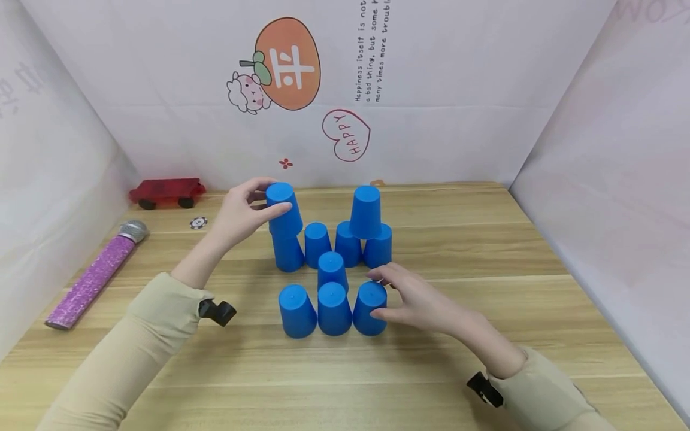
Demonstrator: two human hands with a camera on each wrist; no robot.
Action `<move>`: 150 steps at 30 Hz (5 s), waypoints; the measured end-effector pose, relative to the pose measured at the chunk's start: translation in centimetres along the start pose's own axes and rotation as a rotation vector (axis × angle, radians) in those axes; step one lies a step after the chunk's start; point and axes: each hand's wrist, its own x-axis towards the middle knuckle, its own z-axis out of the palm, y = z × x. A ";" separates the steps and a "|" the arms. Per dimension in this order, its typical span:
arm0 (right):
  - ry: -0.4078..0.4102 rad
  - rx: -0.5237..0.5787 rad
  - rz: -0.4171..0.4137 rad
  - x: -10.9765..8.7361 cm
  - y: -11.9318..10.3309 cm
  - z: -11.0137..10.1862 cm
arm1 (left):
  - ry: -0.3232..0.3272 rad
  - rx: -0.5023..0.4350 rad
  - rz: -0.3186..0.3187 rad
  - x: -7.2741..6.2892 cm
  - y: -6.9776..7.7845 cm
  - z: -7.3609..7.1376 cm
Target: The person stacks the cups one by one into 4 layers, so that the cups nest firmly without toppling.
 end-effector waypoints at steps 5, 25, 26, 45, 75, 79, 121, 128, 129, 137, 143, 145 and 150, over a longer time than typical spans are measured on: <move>-0.034 0.022 0.013 0.2 -0.1 0.0 | -0.024 -0.023 0.015 0.9 -0.4 1.0; -0.080 0.037 0.034 0.8 -0.3 0.1 | -0.033 -0.061 0.002 1.4 -1.7 2.4; -0.082 0.040 0.035 0.8 -0.3 0.1 | -0.034 -0.061 0.002 1.4 -1.8 2.4; -0.065 0.043 0.012 0.7 -0.1 -0.4 | -0.061 -0.046 -0.016 1.3 -2.2 2.4; 0.397 -0.116 0.007 -1.3 -1.1 -12.0 | -0.074 -0.210 -0.058 -9.4 -2.4 -0.3; 0.389 -0.143 0.043 -0.4 -1.5 -13.7 | -0.073 -0.211 -0.061 -10.6 -2.2 0.2; -0.036 -0.104 0.118 16.7 -4.0 -10.5 | -0.189 -0.259 -0.217 -12.8 -2.7 5.9; -0.107 -0.131 0.099 16.9 -3.6 -8.8 | -0.184 -0.253 -0.217 -12.7 -2.9 5.9; -0.114 -0.134 0.097 16.9 -3.6 -8.7 | -0.184 -0.254 -0.218 -12.7 -2.9 5.9; -0.139 -0.139 0.075 17.1 -3.3 -8.0 | -0.182 -0.252 -0.220 -12.7 -2.8 5.9; -0.149 -0.151 0.090 17.2 -3.3 -7.8 | -0.179 -0.253 -0.223 -12.7 -2.9 6.0; -0.154 -0.155 0.102 17.3 -3.4 -7.8 | -0.176 -0.254 -0.222 -12.7 -3.0 6.0; -0.161 -0.181 0.116 17.3 -3.6 -7.8 | -0.170 -0.257 -0.225 -12.7 -2.8 6.0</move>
